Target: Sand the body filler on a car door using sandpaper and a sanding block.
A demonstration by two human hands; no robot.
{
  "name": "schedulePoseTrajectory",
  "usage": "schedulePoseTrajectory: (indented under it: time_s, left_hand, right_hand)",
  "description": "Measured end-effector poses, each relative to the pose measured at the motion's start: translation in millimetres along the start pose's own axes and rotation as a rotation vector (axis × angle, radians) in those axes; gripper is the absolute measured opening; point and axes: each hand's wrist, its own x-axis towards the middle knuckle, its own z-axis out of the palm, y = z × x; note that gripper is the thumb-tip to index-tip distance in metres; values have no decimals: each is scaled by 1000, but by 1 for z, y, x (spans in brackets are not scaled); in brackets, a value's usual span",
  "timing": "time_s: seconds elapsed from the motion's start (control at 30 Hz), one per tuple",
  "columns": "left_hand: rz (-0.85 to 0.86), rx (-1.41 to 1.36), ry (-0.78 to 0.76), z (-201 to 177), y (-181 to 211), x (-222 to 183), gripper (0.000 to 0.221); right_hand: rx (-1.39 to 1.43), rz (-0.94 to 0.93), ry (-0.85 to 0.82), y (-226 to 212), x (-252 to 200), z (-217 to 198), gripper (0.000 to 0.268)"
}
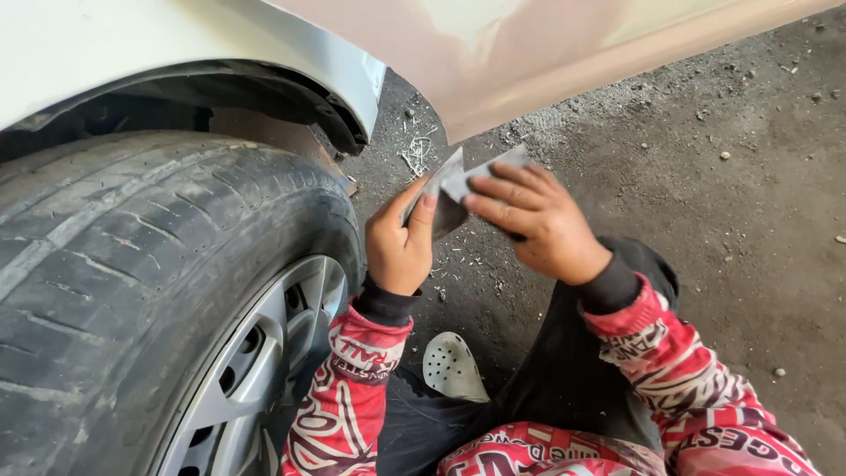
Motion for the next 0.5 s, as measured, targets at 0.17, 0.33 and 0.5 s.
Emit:
schedulePoseTrajectory:
  time_s: [0.17, 0.33, 0.5]
  left_hand:
    - [29, 19, -29, -13, 3, 5, 27]
    - [19, -62, 213, -27, -18, 13, 29]
    - [-12, 92, 317, -41, -34, 28, 30]
  right_hand:
    - [115, -83, -98, -3, -8, 22, 57]
    - [539, 190, -235, 17, -37, 77, 57]
    - [1594, 951, 527, 31, -14, 134, 37]
